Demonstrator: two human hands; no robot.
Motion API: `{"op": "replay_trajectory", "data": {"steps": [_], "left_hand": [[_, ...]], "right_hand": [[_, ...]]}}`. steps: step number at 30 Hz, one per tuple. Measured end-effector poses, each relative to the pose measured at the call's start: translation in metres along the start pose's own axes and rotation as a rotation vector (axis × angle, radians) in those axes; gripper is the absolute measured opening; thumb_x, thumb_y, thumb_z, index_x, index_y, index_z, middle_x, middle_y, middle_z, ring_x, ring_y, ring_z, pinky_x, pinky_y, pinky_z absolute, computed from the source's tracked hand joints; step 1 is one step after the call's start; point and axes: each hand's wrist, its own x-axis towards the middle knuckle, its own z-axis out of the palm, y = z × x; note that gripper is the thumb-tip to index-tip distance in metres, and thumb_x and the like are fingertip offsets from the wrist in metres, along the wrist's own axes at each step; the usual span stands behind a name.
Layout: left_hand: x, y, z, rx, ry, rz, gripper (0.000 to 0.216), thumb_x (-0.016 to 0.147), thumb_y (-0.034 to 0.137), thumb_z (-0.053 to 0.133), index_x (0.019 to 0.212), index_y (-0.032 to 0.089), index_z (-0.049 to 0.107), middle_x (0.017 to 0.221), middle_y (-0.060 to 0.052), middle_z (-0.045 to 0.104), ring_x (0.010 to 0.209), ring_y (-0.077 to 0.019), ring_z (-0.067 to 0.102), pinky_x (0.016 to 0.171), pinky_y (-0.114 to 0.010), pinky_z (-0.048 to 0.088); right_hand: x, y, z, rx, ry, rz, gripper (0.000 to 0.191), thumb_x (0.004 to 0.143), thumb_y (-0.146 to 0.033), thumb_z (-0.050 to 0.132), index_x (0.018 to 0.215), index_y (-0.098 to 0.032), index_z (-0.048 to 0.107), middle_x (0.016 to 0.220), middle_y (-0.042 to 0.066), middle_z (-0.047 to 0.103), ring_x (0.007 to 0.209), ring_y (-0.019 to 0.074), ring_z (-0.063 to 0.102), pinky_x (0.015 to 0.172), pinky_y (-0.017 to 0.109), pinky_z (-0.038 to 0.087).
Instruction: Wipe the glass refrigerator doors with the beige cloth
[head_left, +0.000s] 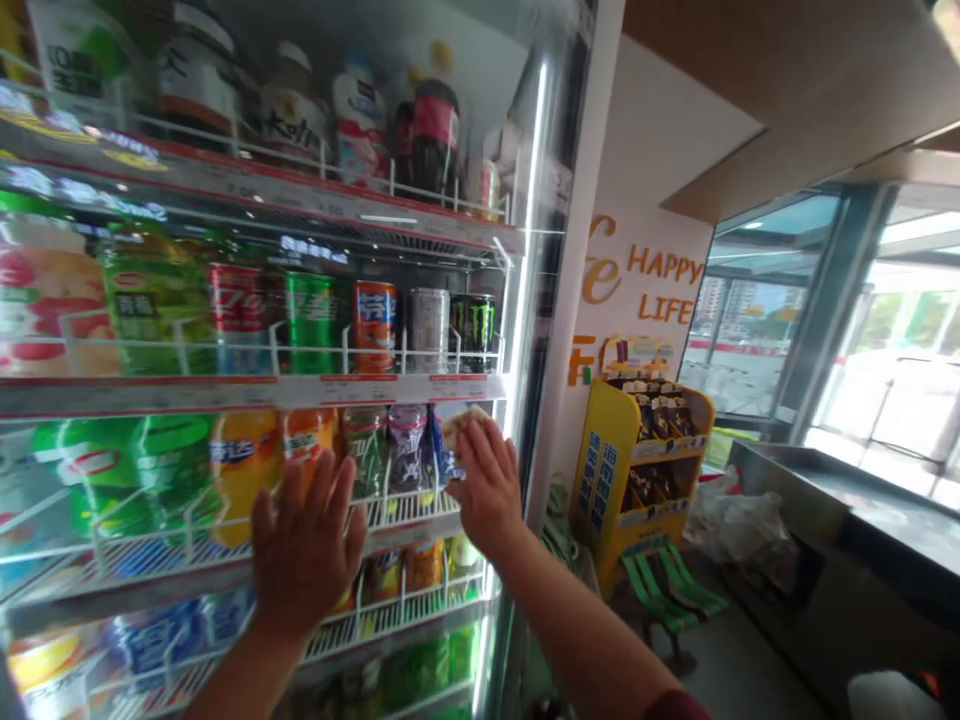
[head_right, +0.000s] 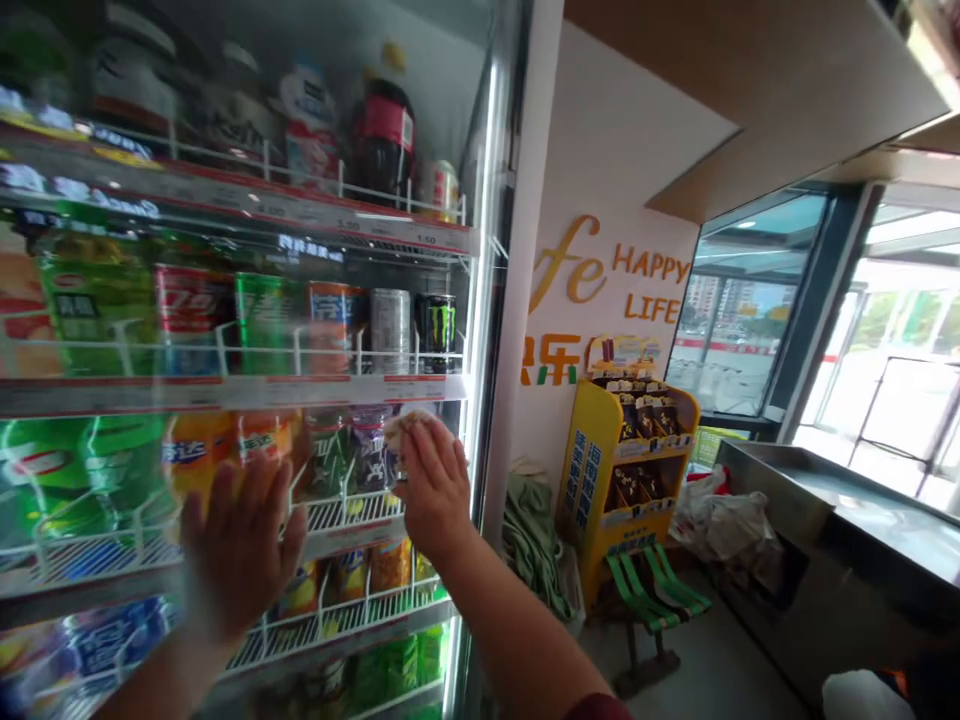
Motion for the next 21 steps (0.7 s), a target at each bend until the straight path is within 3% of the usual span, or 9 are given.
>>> {"op": "replay_trajectory", "data": {"steps": [2,6,11,13,16,21], "left_hand": [[-0.001,0.002,-0.007,-0.016,-0.034,0.001,0.08,0.101,0.021,0.062,0.169,0.023,0.021,0.168,-0.01,0.029,0.16,-0.0284,0.016,0.133,-0.054,0.009],[-0.006,0.001,-0.024,-0.084,-0.059,0.009,0.075,0.104,0.015,0.056,0.169,0.024,0.02,0.165,-0.011,0.038,0.159,-0.0264,0.021,0.134,-0.054,0.011],[-0.012,-0.008,-0.054,-0.205,-0.101,0.089,0.078,0.101,0.002,0.052,0.169,0.022,0.02,0.165,-0.011,0.04,0.156,-0.025,0.032,0.131,-0.047,0.028],[-0.013,-0.015,-0.072,-0.224,-0.089,0.094,0.081,0.099,0.001,0.054,0.169,0.023,0.021,0.167,-0.01,0.036,0.156,-0.026,0.033,0.13,-0.046,0.032],[-0.011,-0.034,-0.106,-0.139,-0.032,0.072,0.084,0.096,0.003,0.061,0.168,0.026,0.024,0.168,-0.007,0.035,0.156,-0.0271,0.033,0.132,-0.053,0.025],[-0.007,-0.089,-0.175,0.12,0.1,-0.015,0.081,0.094,0.013,0.071,0.164,0.025,0.034,0.167,-0.007,0.037,0.157,-0.0286,0.03,0.132,-0.055,0.015]], "right_hand": [[-0.004,-0.008,0.002,0.04,-0.021,-0.048,0.058,0.101,-0.021,0.052,0.158,-0.015,0.045,0.151,0.009,0.062,0.161,0.02,0.026,0.131,0.042,0.029],[-0.029,-0.036,0.005,0.162,-0.166,-0.307,0.052,0.098,-0.014,0.049,0.148,-0.019,0.059,0.153,0.0,0.06,0.161,0.0176,0.025,0.131,0.037,0.029],[-0.033,-0.064,0.008,0.183,-0.151,-0.265,0.05,0.097,-0.012,0.048,0.144,-0.021,0.063,0.153,0.0,0.06,0.161,0.0161,0.025,0.134,0.037,0.021],[-0.028,-0.078,0.007,0.186,-0.194,-0.248,0.053,0.097,-0.013,0.051,0.148,-0.021,0.059,0.154,0.001,0.059,0.162,0.0163,0.022,0.134,0.037,0.025],[-0.024,-0.104,0.004,0.209,-0.273,-0.266,0.057,0.095,-0.015,0.054,0.152,-0.018,0.054,0.158,0.002,0.054,0.163,0.0168,0.018,0.131,0.037,0.032],[-0.026,-0.164,0.003,0.261,-0.326,-0.251,0.055,0.096,-0.017,0.051,0.151,-0.017,0.056,0.161,0.001,0.051,0.163,0.0169,0.016,0.13,0.036,0.034]]}}
